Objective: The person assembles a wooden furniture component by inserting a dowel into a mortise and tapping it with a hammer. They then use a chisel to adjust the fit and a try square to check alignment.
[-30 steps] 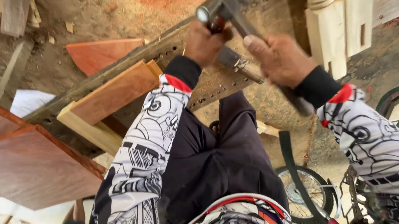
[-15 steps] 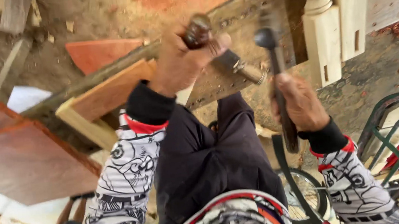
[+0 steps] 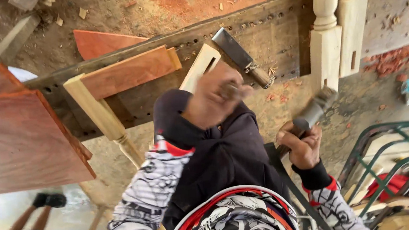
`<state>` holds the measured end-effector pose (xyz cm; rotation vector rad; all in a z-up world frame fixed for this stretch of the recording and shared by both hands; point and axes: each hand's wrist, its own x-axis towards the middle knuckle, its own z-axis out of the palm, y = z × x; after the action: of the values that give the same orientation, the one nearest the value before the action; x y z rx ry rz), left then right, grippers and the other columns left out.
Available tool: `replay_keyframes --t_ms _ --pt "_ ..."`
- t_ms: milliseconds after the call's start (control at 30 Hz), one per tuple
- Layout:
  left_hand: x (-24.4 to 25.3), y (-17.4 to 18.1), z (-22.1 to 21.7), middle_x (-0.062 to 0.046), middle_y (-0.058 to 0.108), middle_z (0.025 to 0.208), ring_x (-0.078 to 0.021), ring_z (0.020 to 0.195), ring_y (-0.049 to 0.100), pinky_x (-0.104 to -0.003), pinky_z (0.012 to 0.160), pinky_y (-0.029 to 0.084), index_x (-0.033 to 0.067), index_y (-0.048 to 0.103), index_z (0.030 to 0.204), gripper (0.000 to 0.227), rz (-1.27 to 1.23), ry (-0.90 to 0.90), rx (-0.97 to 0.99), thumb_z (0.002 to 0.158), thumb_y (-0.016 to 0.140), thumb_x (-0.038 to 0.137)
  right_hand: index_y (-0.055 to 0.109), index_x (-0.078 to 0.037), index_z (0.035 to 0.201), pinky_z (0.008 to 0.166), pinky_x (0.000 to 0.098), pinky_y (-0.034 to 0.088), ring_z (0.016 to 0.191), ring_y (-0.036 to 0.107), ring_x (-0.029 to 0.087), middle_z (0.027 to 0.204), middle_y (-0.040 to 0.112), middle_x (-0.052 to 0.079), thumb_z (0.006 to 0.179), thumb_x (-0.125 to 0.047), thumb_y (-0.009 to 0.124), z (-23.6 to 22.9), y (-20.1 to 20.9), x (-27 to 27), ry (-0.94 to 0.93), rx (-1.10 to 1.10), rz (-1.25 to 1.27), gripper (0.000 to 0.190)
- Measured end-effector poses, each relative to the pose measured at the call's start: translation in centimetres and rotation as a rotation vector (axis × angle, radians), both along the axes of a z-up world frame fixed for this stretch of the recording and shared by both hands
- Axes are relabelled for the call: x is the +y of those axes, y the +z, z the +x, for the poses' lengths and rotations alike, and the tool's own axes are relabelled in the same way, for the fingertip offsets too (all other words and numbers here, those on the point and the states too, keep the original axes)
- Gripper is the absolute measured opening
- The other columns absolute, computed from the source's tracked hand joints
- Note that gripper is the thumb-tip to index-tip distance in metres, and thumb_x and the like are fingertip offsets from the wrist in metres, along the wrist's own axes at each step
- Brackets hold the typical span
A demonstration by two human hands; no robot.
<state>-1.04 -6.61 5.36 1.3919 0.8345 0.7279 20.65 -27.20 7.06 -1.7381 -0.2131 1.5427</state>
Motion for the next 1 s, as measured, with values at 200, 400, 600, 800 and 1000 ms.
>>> replay_keyframes --t_ms 200,400,600,800,1000 --pt "-6.4 0.0 5.0 -0.011 0.054 0.096 -0.0325 0.096 0.056 -0.049 0.090 0.041 0.0083 0.061 0.104 0.022 0.311 0.062 0.135 0.084 0.069 0.008 0.061 -0.001 0.087 0.056 0.0365 0.051 0.055 0.056 0.021 0.065 0.058 0.010 0.084 0.001 0.061 -1.1 3.2 1.0 -0.206 0.062 0.139 0.003" --pt "-6.9 -4.7 6.5 -0.006 0.046 0.086 -0.0266 0.086 0.051 -0.046 0.090 0.039 0.0136 0.055 0.084 0.017 0.298 0.199 0.240 0.078 0.068 0.004 0.055 -0.004 0.084 0.061 0.0383 0.051 0.056 0.052 0.021 0.066 0.055 0.011 0.087 0.000 0.058 0.1 4.9 1.5 -0.082 -0.029 0.264 0.006" --pt "-6.7 -6.0 6.8 -0.005 0.046 0.087 -0.0262 0.086 0.052 -0.045 0.090 0.038 0.0135 0.055 0.086 0.018 0.340 0.345 0.203 0.078 0.071 0.007 0.055 -0.004 0.085 0.061 0.0394 0.051 0.055 0.051 0.021 0.065 0.054 0.010 0.089 0.001 0.058 0.0 5.9 2.5 0.017 0.002 0.293 0.008" --pt "-5.9 -5.0 6.4 -0.002 0.051 0.091 -0.0244 0.091 0.055 -0.042 0.091 0.039 0.0166 0.059 0.089 0.019 0.311 0.519 0.112 0.081 0.070 0.003 0.056 -0.005 0.089 0.060 0.0377 0.052 0.056 0.055 0.020 0.065 0.056 0.009 0.087 0.002 0.060 -0.1 6.8 4.0 0.101 -0.072 0.311 0.009" --pt "-6.1 -5.1 6.4 -0.002 0.051 0.090 -0.0257 0.091 0.056 -0.044 0.090 0.041 0.0162 0.061 0.091 0.020 0.297 0.591 0.104 0.079 0.071 0.005 0.059 -0.003 0.091 0.063 0.0361 0.053 0.058 0.057 0.020 0.067 0.058 0.010 0.091 0.001 0.062 0.2 6.7 5.3 0.243 -0.084 0.399 0.004"
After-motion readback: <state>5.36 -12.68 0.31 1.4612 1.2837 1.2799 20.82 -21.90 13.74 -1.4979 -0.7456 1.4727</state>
